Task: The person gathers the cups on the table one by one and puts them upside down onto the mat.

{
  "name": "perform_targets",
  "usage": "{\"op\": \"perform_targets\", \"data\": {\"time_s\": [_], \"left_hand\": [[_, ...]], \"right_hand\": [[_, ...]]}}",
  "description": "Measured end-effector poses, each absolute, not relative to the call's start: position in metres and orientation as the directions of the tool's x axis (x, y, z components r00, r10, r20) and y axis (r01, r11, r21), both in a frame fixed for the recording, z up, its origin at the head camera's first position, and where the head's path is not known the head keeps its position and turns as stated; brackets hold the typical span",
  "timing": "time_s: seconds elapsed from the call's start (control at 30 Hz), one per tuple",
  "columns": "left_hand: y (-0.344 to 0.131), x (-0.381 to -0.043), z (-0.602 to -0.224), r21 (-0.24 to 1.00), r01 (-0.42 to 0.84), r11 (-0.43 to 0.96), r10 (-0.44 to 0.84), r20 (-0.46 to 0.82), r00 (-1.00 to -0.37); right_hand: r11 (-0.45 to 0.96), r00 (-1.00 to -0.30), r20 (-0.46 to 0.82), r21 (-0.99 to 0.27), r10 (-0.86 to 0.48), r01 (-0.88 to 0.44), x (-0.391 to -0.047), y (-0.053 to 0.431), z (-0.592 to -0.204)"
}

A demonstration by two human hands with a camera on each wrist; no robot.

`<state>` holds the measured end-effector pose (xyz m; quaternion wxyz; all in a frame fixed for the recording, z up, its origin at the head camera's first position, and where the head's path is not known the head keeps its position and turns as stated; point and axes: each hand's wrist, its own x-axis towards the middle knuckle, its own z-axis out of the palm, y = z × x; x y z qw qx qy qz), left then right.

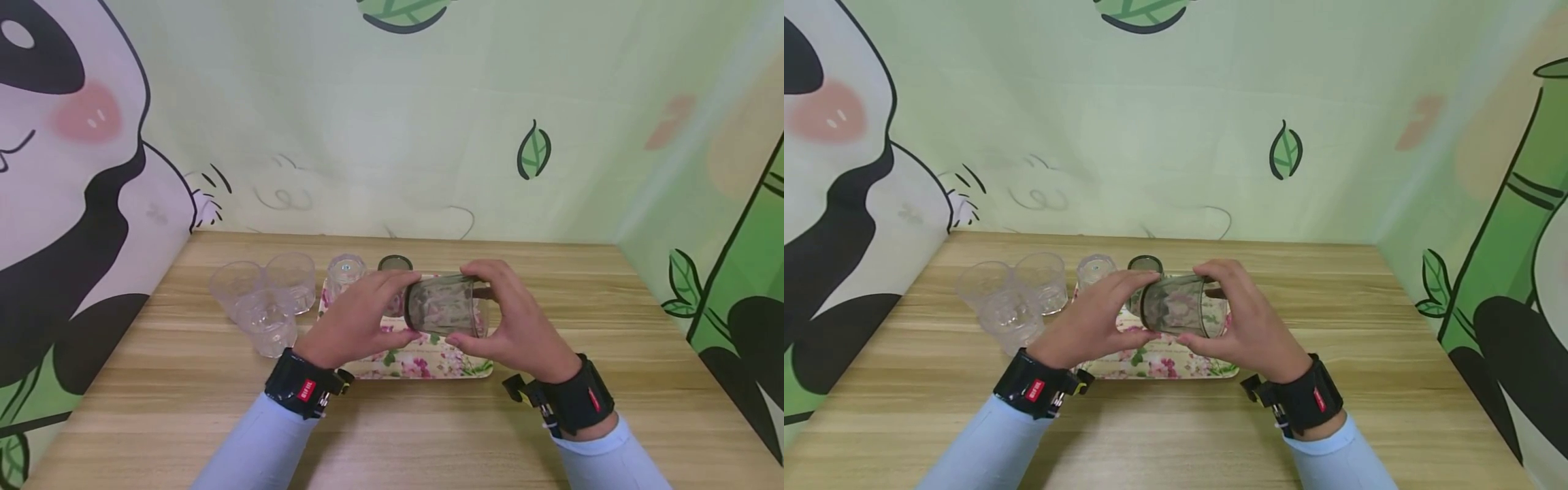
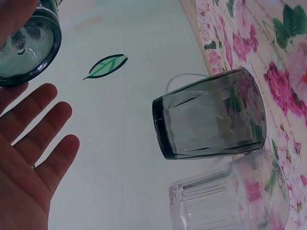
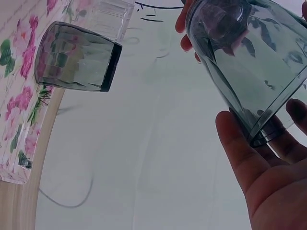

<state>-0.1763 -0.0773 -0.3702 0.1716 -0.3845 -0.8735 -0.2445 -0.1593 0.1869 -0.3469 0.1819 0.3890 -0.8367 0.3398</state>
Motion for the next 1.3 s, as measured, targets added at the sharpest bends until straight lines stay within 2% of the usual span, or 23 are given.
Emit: {"op": "perform_targets", "data": {"time_s": [0.23, 0.5, 1.3], "left_hand": [[-0.0749, -0.1748, -0.3672, 0.317, 0.760, 0.568, 0.594, 0.481, -0.645], [-0.0718, -0.1725, -0.3639, 0.271, 0.785, 0.556, 0.606, 0.514, -0.607], [-0.0728, -0.1724, -0.3641, 0.279, 0.817, 0.505, 0.626, 0.534, -0.569]], "right_hand": [[0.443, -0.626, 0.584, -0.443, -0.517, -0.779, -0.1588, 0.1856, -0.3477], [0.423, -0.620, 0.588, -0.453, -0.520, -0.784, -0.1571, 0.1834, -0.3486], [0.453, -0.634, 0.551, -0.443, -0.543, -0.773, -0.1570, 0.1846, -0.3482]]}}
